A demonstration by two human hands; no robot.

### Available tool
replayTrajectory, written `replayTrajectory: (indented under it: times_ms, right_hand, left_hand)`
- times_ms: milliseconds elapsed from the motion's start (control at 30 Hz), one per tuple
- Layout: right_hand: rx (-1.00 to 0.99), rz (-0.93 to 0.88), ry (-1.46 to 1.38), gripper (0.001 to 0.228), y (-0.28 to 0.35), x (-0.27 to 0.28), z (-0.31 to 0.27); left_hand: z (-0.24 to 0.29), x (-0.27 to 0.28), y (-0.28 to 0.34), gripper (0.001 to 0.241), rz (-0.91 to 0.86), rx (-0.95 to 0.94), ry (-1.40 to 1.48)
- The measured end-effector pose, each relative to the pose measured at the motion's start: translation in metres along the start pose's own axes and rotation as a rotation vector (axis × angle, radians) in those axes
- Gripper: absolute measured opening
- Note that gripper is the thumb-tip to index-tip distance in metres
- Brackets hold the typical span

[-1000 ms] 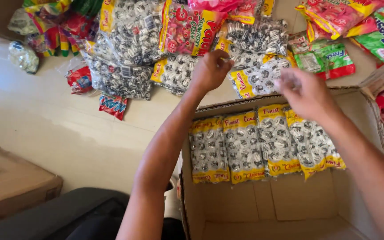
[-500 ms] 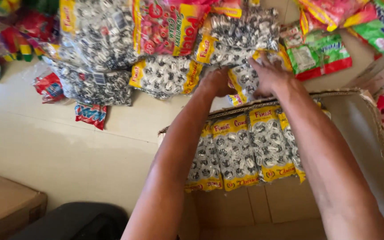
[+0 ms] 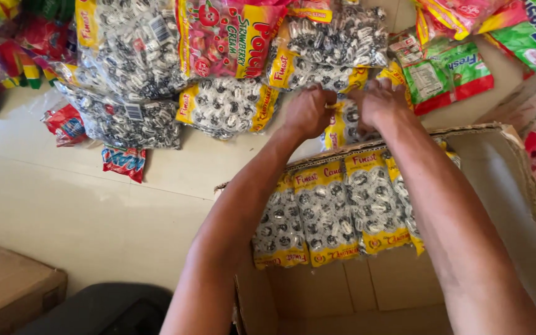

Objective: The person picks up plastic bags of candy from the floor and places them into a cardboard box, arranging them in rows.

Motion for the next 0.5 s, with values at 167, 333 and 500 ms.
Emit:
replayTrajectory:
  times_ms: [167,333,500]
  right_hand:
    - [0.196,0.304,-0.030,0.088,0.029,0.021,0.005]
    - [0.505,0.387,-0.500,0.057,0.072,0.042,-0.003]
    - [0.751,0.676,-0.878,0.023,0.145,0.090,-0.021]
  left_hand:
    - [0.026,0.043,0.034,0.010,0.184,-0.105,0.285]
    - [0.059,0.115,0.070,0.009,0.242,-0.055,0.356]
    - [0.113,0.228,0.113,0.015,0.770,-0.290,0.164]
Point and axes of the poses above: each hand's wrist, its own y-axis away from the middle knuckle, its own x-axis out of the back of the hand, z = x × y, the point moved 8 cm from there along -y, towards the middle knuckle, and after that the axes turned 13 degrees about -y, right-handed, at the moved point
